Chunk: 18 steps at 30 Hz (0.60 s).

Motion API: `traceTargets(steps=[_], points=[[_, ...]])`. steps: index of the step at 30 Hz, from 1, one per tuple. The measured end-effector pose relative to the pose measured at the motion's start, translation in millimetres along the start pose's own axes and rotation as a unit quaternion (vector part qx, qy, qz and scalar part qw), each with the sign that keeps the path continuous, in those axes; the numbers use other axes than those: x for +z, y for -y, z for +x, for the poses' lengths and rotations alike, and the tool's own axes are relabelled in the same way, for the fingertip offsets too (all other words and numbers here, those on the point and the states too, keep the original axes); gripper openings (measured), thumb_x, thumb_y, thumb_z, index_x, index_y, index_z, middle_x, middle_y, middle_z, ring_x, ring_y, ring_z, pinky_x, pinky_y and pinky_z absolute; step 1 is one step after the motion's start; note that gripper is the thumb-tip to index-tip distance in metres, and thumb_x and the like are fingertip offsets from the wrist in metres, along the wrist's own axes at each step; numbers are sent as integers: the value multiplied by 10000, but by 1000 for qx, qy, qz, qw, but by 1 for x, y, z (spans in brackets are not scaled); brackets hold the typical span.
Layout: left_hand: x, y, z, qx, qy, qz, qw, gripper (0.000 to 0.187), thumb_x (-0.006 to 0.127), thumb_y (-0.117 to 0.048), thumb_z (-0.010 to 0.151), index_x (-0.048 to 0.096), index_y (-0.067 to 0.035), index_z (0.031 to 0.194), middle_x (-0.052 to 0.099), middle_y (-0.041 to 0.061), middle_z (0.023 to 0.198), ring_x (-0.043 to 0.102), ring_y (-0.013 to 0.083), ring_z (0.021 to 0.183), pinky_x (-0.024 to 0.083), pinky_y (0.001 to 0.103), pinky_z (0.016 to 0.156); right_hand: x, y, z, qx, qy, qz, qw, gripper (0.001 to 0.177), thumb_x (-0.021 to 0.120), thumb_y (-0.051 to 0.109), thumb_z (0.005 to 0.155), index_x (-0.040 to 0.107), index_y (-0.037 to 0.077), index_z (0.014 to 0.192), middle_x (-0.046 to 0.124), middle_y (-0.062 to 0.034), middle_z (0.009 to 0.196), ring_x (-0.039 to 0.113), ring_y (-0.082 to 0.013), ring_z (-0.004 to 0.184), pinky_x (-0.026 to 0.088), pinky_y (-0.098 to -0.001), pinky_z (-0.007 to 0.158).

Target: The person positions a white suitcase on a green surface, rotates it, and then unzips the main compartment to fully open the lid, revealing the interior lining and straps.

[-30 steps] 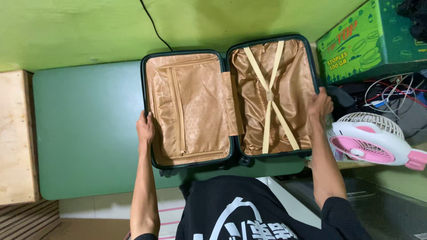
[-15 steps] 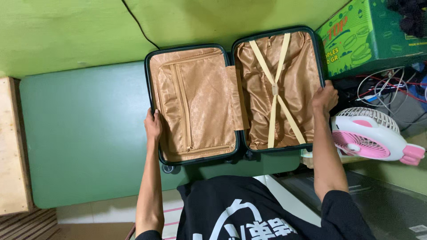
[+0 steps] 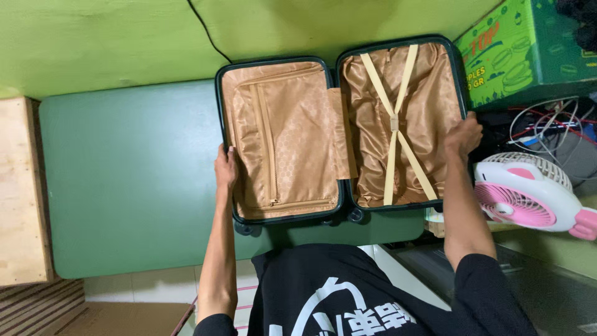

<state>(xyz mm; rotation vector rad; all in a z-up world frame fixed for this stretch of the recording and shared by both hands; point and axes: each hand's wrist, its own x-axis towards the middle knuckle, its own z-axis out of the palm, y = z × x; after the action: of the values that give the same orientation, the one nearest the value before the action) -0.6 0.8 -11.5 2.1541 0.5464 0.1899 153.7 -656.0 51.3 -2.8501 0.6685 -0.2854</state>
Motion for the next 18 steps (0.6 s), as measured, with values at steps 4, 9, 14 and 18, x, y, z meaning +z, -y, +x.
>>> traceTargets(steps=[4, 9, 14, 18], points=[[-1, 0, 2, -30, 12, -24, 999, 422, 489, -315, 1081, 541, -26, 1384, 694, 317, 1115, 649, 489, 1107, 517, 509, 878, 4, 3, 5, 16, -2, -8, 1000, 189, 696, 64, 939, 670, -14, 1109, 699, -324, 1002, 678, -513, 939, 530, -581, 816], [-5, -8, 1, 14, 14, -66, 998, 378, 477, -291, 1084, 547, -9, 1326, 704, 315, 1081, 685, 487, 1050, 532, 510, 854, -14, 22, -4, 49, 33, -2, 998, 230, 648, 54, 1000, 618, -18, 1215, 679, -333, 1099, 663, -515, 1009, 520, -575, 865], [-10, -31, -5, -23, 7, 6, 1000, 352, 461, -259, 1098, 551, -14, 1334, 690, 337, 1007, 651, 531, 997, 499, 551, 792, -45, 69, -43, -80, -104, 9, 991, 439, 656, 59, 917, 572, -20, 1340, 539, -302, 1370, 518, -473, 1246, 411, -580, 1030], [-17, -43, -11, -73, 25, -23, 997, 382, 448, -262, 1079, 521, -19, 1364, 692, 335, 989, 678, 509, 987, 513, 532, 804, -43, 127, -95, -191, -58, 89, 976, 517, 649, 91, 979, 487, 17, 1465, 475, -250, 1503, 453, -411, 1380, 339, -550, 1150]])
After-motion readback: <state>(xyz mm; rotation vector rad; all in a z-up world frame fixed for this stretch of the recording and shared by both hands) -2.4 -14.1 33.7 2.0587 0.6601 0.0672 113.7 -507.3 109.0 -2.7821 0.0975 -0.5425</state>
